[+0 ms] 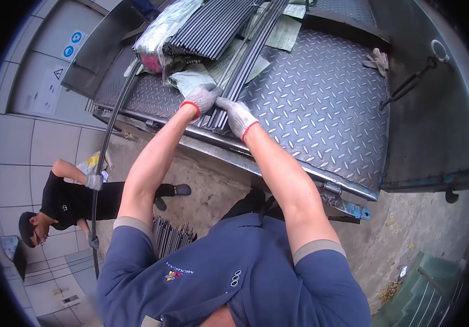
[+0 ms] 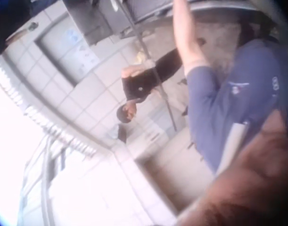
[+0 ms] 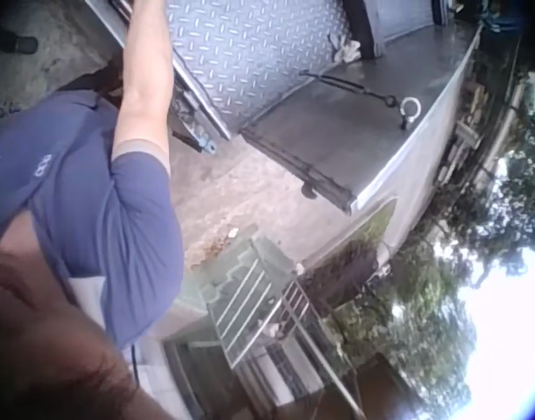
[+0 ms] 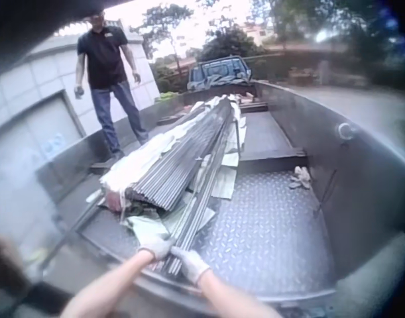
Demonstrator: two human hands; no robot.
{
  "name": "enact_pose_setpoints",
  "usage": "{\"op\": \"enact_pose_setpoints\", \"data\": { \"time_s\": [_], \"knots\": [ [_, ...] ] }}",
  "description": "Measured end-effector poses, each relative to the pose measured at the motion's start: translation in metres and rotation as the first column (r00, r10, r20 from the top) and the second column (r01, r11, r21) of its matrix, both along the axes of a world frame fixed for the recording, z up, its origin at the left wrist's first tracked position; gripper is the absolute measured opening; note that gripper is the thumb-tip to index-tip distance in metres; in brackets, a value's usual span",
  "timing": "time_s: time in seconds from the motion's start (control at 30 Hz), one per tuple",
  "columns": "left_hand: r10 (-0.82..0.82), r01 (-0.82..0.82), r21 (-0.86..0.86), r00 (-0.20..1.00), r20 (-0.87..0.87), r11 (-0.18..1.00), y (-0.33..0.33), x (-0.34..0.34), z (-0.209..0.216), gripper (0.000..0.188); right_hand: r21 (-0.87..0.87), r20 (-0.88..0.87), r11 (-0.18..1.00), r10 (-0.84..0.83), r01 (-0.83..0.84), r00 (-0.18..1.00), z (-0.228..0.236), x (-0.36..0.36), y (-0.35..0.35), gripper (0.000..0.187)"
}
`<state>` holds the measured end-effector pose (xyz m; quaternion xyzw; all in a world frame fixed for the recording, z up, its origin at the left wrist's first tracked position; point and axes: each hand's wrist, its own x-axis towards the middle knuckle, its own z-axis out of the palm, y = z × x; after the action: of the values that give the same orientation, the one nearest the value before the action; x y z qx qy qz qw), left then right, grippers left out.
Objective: Moving large bundles of metal rods or fins from an indoor storage rack to the back of a truck bed.
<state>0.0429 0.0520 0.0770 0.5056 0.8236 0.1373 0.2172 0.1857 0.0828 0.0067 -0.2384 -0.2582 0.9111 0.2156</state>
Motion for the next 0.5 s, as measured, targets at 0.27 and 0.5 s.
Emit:
{"op": "enact_pose_setpoints", "data": {
  "time_s": [0.27, 0.5],
  "knots": [
    [0.245, -0.191, -0.211, 0.177, 0.953, 0.959, -0.019, 0.001, -0.022, 0.077, -0.274, -0.155, 0.961, -0.083, 0.038, 0.985, -0.013, -0.023, 0.072, 0.032],
    [0.077, -0.047, -0.1, -0.361, 0.929, 0.994, -0.018, 0.012, -0.051, 0.072, -0.178, -0.12, 0.979, -0.118, 0.095, 0.986, 0.004, -0.027, 0.081, 0.025]
  ]
}}
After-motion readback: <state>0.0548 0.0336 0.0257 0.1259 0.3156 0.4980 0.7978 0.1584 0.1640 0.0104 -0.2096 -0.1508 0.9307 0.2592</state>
